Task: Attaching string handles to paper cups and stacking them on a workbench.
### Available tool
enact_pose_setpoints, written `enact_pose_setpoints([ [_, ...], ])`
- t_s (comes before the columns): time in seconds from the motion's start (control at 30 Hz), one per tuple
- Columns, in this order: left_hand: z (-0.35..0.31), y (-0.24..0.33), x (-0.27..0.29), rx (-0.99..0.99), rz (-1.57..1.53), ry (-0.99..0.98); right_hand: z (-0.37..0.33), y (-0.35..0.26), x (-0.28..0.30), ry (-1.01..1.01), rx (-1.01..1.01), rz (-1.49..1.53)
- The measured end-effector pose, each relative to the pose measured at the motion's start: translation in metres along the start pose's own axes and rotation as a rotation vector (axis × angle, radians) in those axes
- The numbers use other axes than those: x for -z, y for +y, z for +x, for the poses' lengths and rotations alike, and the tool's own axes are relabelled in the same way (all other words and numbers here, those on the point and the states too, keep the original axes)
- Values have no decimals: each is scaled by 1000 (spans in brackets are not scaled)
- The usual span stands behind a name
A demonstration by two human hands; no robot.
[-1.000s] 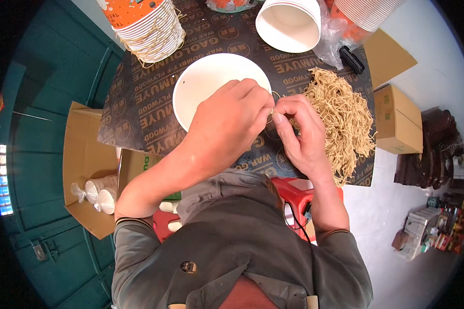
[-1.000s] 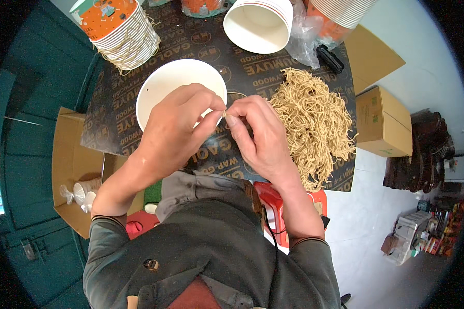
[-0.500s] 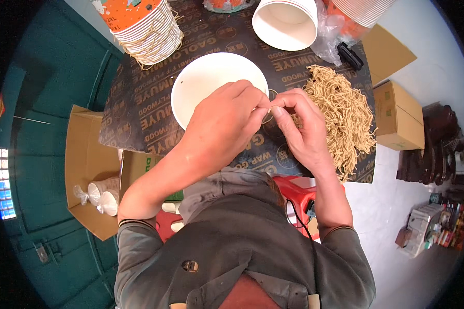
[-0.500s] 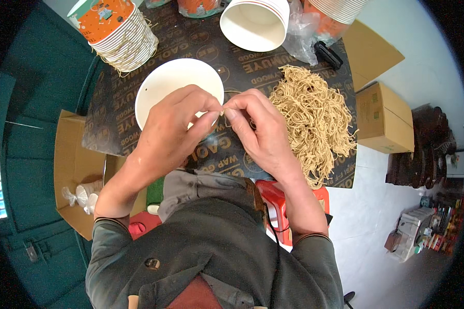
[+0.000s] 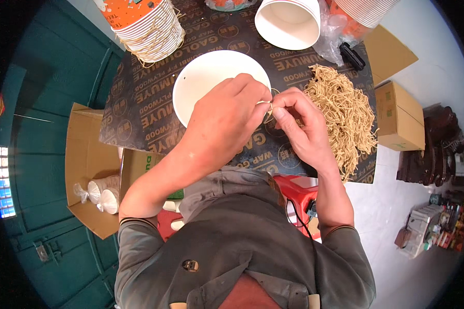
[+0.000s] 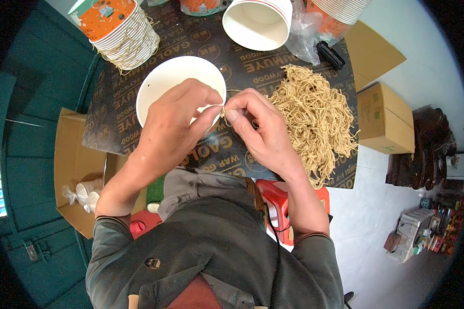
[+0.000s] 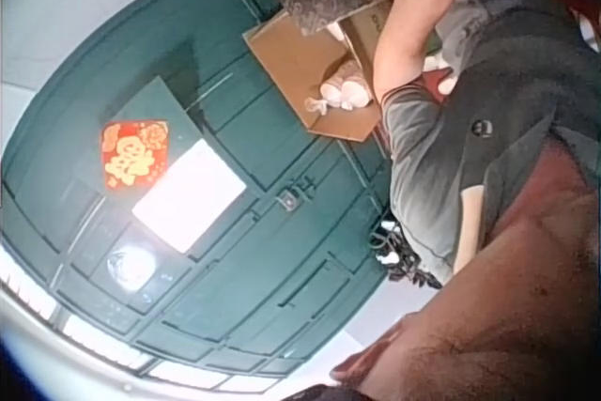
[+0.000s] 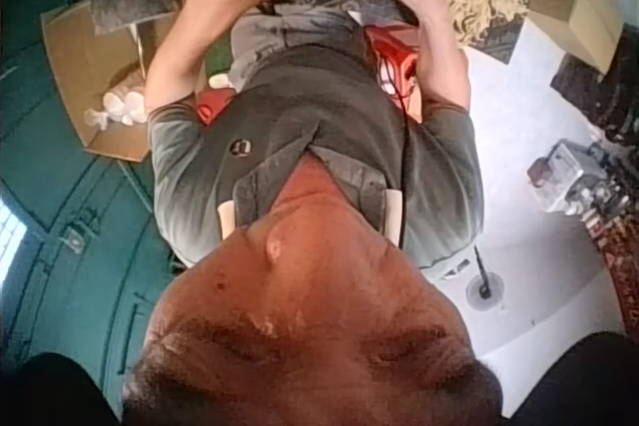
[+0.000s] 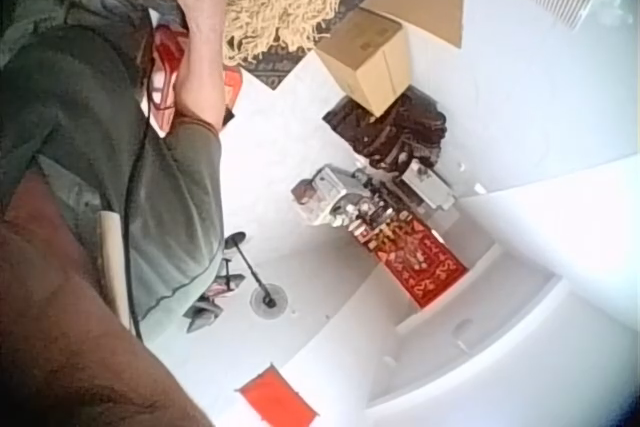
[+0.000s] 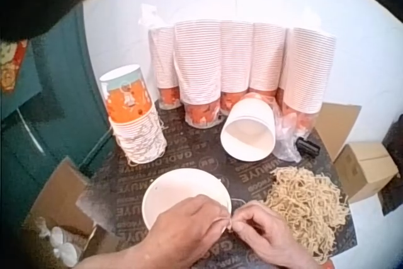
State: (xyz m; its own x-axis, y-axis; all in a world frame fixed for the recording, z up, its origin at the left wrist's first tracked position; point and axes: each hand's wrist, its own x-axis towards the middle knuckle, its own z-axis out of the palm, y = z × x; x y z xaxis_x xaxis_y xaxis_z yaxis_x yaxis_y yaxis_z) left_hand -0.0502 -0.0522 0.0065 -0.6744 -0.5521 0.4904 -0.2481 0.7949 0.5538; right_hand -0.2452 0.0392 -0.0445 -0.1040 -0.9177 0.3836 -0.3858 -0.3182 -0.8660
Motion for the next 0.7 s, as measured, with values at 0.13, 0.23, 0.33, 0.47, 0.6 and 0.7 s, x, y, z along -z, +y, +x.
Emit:
enact_pose_setpoints([
  [0.13, -4, 5, 6, -5, 105, -59, -3, 3, -5, 9, -185, 258],
  [0.23, -9, 10, 5, -9, 106, -42, -4, 4, -7, 20, -247, 361],
  [0.33, -10, 16, 3, 14, 132, -23, -5, 4, -7, 32, -259, 408],
  [0.47, -15, 17, -5, 47, 205, 3, -7, 5, -4, 10, -283, 402],
  [0.6, -17, 18, -7, 124, 165, 23, -11, 0, -11, 36, -194, 385],
  [0.7, -19, 15, -10, 135, 136, 42, -15, 2, -19, 112, -160, 319],
])
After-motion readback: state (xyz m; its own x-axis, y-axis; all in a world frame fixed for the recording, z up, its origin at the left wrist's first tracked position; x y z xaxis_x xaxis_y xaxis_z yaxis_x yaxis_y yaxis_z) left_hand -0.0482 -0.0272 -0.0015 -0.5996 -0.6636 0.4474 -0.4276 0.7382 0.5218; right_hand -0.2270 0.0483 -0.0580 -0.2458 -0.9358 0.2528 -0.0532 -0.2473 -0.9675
